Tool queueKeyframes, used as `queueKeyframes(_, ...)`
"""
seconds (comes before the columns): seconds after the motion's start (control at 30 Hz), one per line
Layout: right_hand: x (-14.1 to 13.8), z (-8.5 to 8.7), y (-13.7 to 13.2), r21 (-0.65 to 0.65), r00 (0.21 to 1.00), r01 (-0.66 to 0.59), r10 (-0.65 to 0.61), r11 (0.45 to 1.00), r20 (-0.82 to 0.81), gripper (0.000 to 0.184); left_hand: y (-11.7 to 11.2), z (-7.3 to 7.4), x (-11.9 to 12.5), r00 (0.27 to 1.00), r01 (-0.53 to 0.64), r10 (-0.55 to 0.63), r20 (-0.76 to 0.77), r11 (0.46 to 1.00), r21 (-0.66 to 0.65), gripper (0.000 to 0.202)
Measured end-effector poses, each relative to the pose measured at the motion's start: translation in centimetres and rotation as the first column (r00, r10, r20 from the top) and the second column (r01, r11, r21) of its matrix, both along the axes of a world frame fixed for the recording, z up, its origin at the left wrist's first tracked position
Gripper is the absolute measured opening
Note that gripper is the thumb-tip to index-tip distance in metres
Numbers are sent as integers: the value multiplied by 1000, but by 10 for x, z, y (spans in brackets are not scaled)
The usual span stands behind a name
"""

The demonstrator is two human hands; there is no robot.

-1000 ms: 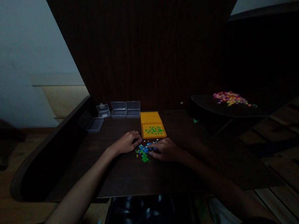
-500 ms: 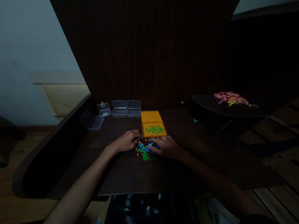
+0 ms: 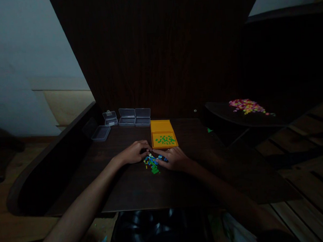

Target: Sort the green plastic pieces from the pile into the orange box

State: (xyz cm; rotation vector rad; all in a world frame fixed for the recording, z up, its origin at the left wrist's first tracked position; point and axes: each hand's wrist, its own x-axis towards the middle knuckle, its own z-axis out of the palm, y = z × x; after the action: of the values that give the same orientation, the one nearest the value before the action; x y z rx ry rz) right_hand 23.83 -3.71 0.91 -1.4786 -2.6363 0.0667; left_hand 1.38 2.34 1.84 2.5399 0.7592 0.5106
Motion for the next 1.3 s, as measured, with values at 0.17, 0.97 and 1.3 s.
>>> queueKeyframes(0.17,-1,-3,-1,42,998,-60,61,997,-15,45,-2,0,3,1000,6,-6,-14,1000,-1,18)
queueKeyframes(0.97,3,7,1,-5,989,119,-118,993,87,47,-8,2,8,996,-22,25,-91,999,29,35)
queueKeyframes(1.3,2,-1,-2,19,987,-130,131,991,-97,34,-9,3,8,1000,12,-12,-1,1000,28,18)
